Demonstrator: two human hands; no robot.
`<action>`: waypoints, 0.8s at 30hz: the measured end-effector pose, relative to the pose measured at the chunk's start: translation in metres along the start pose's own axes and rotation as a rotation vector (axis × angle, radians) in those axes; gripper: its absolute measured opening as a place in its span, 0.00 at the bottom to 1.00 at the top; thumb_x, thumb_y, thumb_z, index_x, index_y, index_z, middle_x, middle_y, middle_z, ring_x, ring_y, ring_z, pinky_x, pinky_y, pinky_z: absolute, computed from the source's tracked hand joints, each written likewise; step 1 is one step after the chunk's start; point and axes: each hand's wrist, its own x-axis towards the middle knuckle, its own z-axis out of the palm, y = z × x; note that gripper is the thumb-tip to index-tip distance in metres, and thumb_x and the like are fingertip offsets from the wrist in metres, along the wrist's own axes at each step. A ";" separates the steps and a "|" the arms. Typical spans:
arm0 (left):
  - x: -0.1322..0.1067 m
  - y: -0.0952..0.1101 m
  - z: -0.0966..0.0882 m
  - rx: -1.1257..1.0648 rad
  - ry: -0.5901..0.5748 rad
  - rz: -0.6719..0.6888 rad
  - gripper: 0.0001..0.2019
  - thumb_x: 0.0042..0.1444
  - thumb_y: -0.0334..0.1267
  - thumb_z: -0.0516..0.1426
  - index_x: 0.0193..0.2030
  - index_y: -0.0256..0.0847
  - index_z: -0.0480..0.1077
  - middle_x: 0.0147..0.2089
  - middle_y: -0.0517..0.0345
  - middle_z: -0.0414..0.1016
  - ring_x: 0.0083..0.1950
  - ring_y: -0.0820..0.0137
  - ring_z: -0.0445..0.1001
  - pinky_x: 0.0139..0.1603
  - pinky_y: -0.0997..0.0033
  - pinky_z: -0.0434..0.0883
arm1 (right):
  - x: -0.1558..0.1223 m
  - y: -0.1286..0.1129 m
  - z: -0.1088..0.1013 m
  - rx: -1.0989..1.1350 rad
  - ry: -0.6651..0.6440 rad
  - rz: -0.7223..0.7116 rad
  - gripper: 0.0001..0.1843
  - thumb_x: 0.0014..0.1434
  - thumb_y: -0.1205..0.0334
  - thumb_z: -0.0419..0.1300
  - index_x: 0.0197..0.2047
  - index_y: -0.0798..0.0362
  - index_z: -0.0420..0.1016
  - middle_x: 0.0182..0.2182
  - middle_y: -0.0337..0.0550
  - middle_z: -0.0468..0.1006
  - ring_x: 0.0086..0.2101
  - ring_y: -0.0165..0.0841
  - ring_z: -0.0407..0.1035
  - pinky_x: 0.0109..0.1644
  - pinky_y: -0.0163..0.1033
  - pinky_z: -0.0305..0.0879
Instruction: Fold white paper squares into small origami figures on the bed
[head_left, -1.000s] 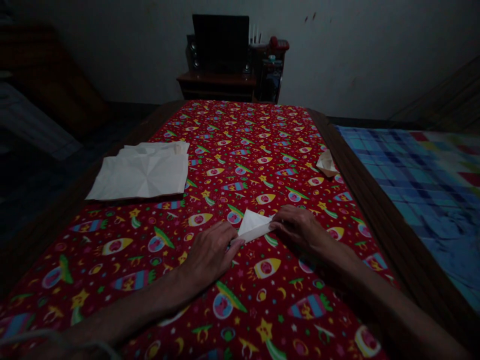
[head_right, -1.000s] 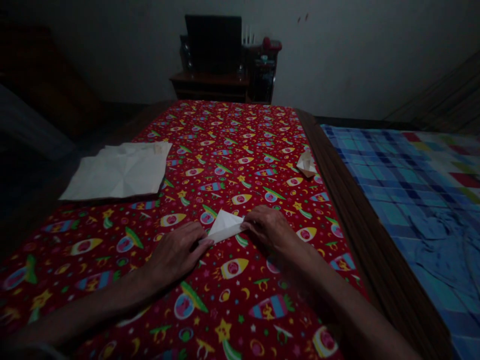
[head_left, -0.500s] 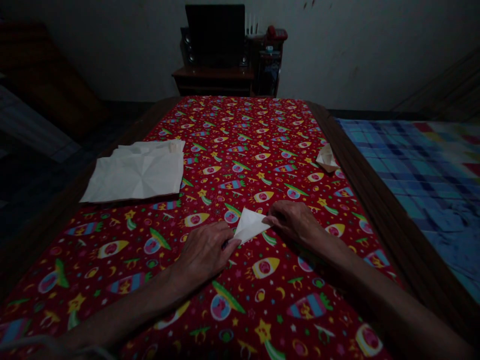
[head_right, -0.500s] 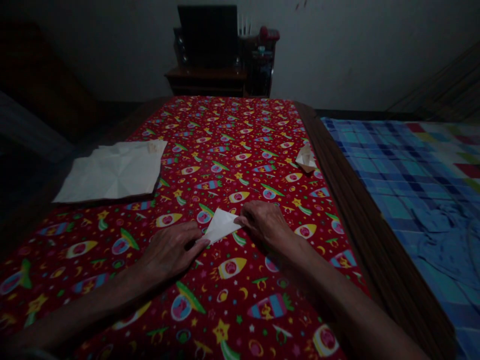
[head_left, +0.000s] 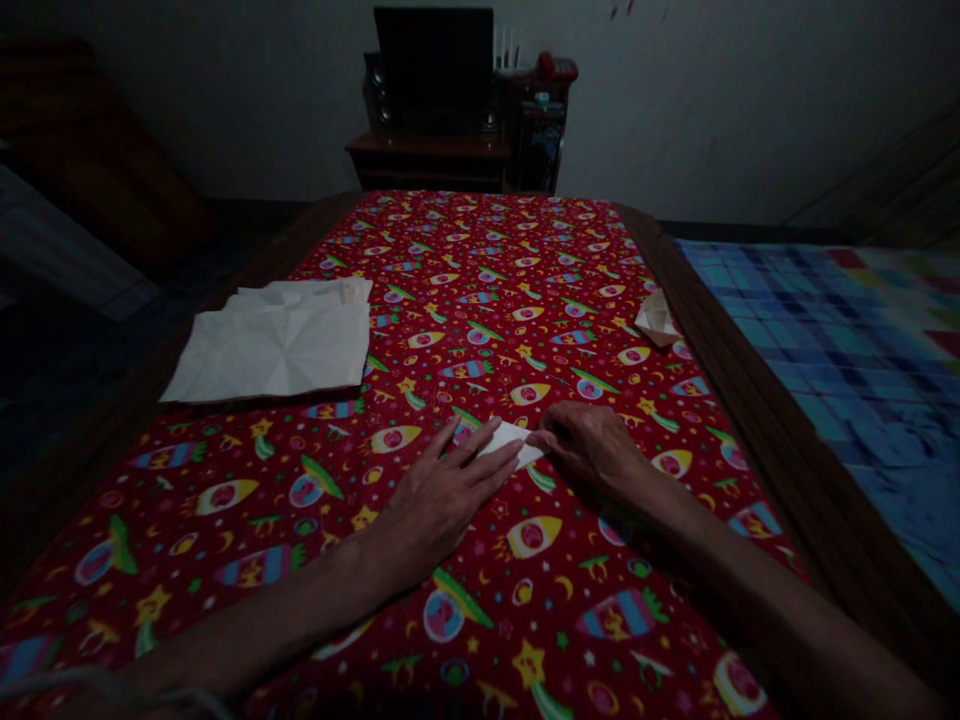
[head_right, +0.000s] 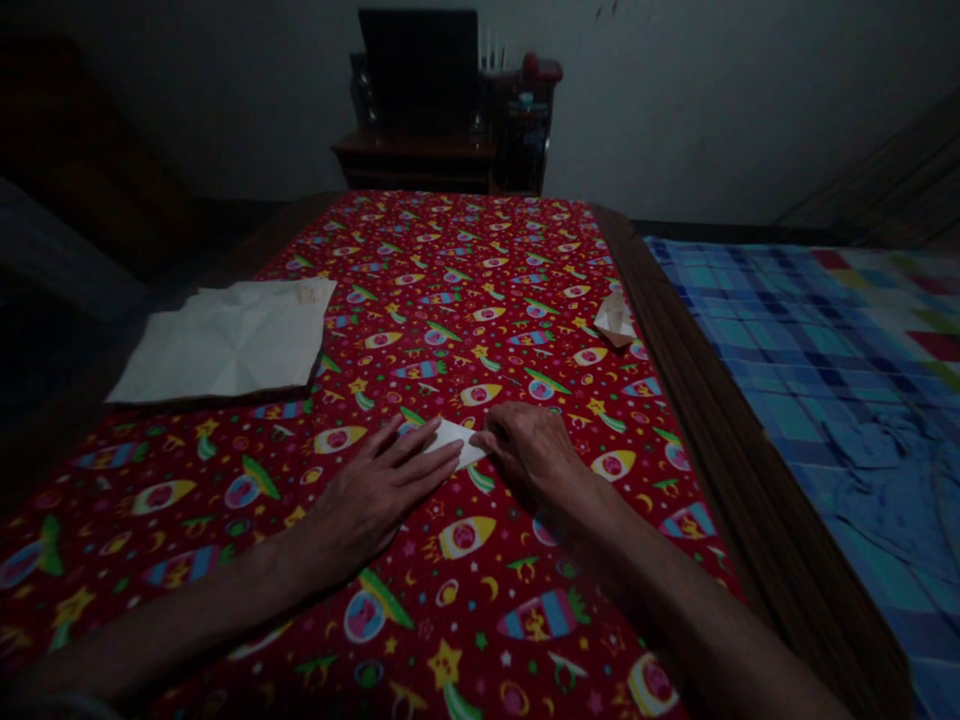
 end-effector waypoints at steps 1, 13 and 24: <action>-0.001 0.000 0.002 -0.008 -0.017 0.010 0.35 0.50 0.21 0.48 0.66 0.41 0.48 0.68 0.59 0.52 0.70 0.61 0.41 0.67 0.47 0.41 | 0.000 0.000 0.000 -0.005 0.001 0.006 0.17 0.61 0.51 0.53 0.28 0.54 0.70 0.23 0.40 0.72 0.22 0.27 0.63 0.26 0.32 0.50; -0.003 0.004 0.004 -0.061 -0.091 -0.010 0.36 0.49 0.20 0.45 0.66 0.41 0.46 0.69 0.56 0.50 0.70 0.64 0.42 0.68 0.48 0.43 | -0.006 -0.006 0.003 -0.180 0.162 -0.056 0.11 0.61 0.58 0.53 0.35 0.55 0.73 0.34 0.49 0.77 0.33 0.35 0.69 0.33 0.38 0.64; -0.006 0.003 0.006 -0.037 -0.065 0.004 0.34 0.50 0.20 0.45 0.66 0.38 0.48 0.68 0.53 0.50 0.70 0.65 0.43 0.68 0.49 0.43 | -0.061 -0.038 0.021 -0.292 -0.051 -0.336 0.35 0.63 0.53 0.50 0.66 0.66 0.47 0.64 0.56 0.51 0.64 0.43 0.42 0.64 0.55 0.52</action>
